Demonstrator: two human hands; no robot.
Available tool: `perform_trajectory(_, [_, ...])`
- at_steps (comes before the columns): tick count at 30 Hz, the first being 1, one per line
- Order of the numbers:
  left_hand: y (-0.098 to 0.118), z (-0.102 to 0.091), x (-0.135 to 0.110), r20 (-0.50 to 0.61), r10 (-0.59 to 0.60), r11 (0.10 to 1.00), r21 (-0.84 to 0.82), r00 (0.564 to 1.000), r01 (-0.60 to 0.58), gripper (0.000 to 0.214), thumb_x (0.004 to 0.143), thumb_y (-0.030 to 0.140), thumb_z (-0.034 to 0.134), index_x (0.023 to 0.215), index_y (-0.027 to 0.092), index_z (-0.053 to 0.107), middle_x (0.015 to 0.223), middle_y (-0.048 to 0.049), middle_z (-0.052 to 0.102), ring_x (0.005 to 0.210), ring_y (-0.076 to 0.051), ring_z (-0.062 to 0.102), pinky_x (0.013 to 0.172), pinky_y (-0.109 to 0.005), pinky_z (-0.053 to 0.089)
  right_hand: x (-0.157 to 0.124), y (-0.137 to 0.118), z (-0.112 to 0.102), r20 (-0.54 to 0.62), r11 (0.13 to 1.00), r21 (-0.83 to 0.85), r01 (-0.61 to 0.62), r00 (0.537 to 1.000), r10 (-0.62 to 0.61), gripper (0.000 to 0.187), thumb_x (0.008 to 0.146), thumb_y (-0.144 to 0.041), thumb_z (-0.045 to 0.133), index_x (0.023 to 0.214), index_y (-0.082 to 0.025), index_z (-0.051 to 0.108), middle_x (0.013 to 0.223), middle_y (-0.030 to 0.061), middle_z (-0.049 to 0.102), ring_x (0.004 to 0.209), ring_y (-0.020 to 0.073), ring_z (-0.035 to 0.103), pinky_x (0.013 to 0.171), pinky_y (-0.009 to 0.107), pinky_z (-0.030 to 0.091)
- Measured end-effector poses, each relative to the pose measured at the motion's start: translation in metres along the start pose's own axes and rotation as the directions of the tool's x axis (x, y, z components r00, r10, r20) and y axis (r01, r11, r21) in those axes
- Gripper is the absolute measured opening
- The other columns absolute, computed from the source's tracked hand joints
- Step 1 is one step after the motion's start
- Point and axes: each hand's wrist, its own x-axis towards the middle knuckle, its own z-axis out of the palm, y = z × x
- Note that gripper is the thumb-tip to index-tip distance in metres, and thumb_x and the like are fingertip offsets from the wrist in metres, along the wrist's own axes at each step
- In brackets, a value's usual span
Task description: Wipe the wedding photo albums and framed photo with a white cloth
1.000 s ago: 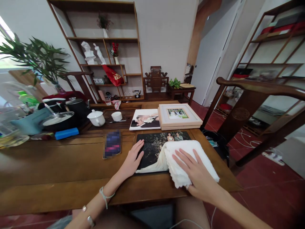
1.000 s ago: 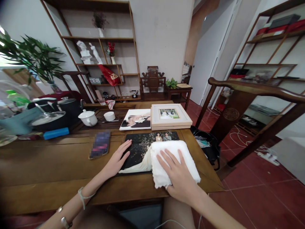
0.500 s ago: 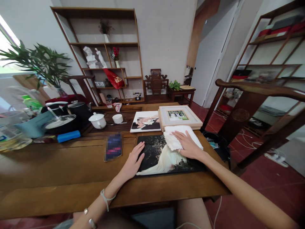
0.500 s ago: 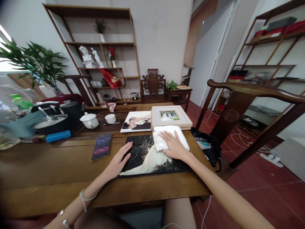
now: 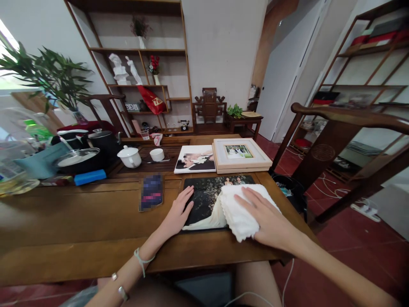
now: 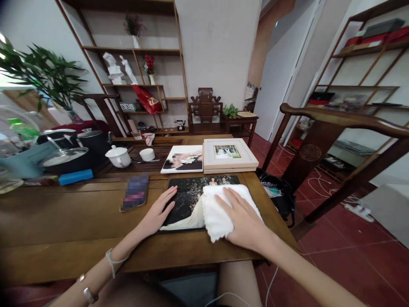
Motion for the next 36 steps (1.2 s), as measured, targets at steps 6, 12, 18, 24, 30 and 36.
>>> perform_trajectory(6, [-0.001,0.0,0.0,0.004,-0.02,1.0,0.006,1.0,0.02,0.042,0.097,0.035,0.037,0.136,0.025,0.046,0.15,-0.0078,0.04,0.141,-0.022,0.032,0.117,-0.049,0.024,0.055,0.049,0.004,0.027,0.994,-0.104,-0.014,0.999,0.017,0.083,0.068,-0.022,0.056,0.148,-0.021,0.031,0.156,0.0153,0.021,0.144,0.0309,0.013,0.11,0.062,-0.001])
perform_trajectory(12, [0.001,-0.002,-0.001,0.006,-0.023,1.0,-0.002,1.0,0.023,0.042,0.097,0.036,0.037,0.137,0.025,0.045,0.15,-0.0075,0.04,0.141,-0.022,0.032,0.117,-0.049,0.024,0.068,0.055,0.011,-0.03,0.988,-0.154,-0.002,1.0,-0.003,0.077,0.074,-0.022,0.053,0.148,-0.018,0.031,0.157,0.0147,0.021,0.144,0.0317,0.013,0.11,0.063,0.002])
perform_trajectory(18, [0.001,0.0,-0.001,0.008,-0.027,1.0,-0.013,1.0,0.027,0.044,0.097,0.037,0.037,0.138,0.025,0.044,0.151,-0.0075,0.039,0.142,-0.022,0.031,0.117,-0.048,0.023,0.024,0.025,0.013,-0.057,0.986,-0.168,-0.024,0.998,0.015,0.078,0.073,-0.023,0.051,0.148,-0.017,0.032,0.156,0.0134,0.024,0.144,0.0344,0.012,0.111,0.064,0.006])
perform_trajectory(24, [0.002,0.0,-0.001,0.006,-0.02,1.0,-0.015,1.0,0.02,0.043,0.097,0.036,0.037,0.138,0.025,0.045,0.151,-0.0073,0.039,0.142,-0.022,0.031,0.118,-0.047,0.023,-0.026,-0.006,0.014,-0.066,0.987,-0.158,0.015,0.997,-0.026,0.095,0.062,-0.019,0.051,0.152,-0.022,0.02,0.159,0.0087,0.014,0.144,0.0347,0.007,0.111,0.064,0.001])
perform_trajectory(30, [0.002,-0.002,-0.001,0.017,-0.021,1.0,-0.008,1.0,0.022,0.043,0.097,0.036,0.037,0.138,0.024,0.044,0.151,-0.0076,0.039,0.142,-0.022,0.03,0.118,-0.047,0.022,0.001,0.015,0.011,-0.044,0.993,-0.103,-0.051,0.998,0.047,0.079,0.071,-0.02,0.048,0.148,-0.019,0.031,0.158,0.008,0.019,0.145,0.0291,0.009,0.113,0.059,0.002])
perform_trajectory(36, [0.001,-0.003,-0.001,0.023,-0.015,1.0,-0.001,1.0,0.015,0.043,0.097,0.036,0.037,0.138,0.024,0.044,0.151,-0.0079,0.038,0.142,-0.021,0.03,0.118,-0.047,0.023,0.063,0.052,0.009,0.02,0.984,-0.104,-0.142,0.989,0.145,0.055,0.085,-0.025,0.044,0.139,-0.014,0.046,0.156,0.0125,0.023,0.144,0.0296,0.012,0.113,0.059,0.006])
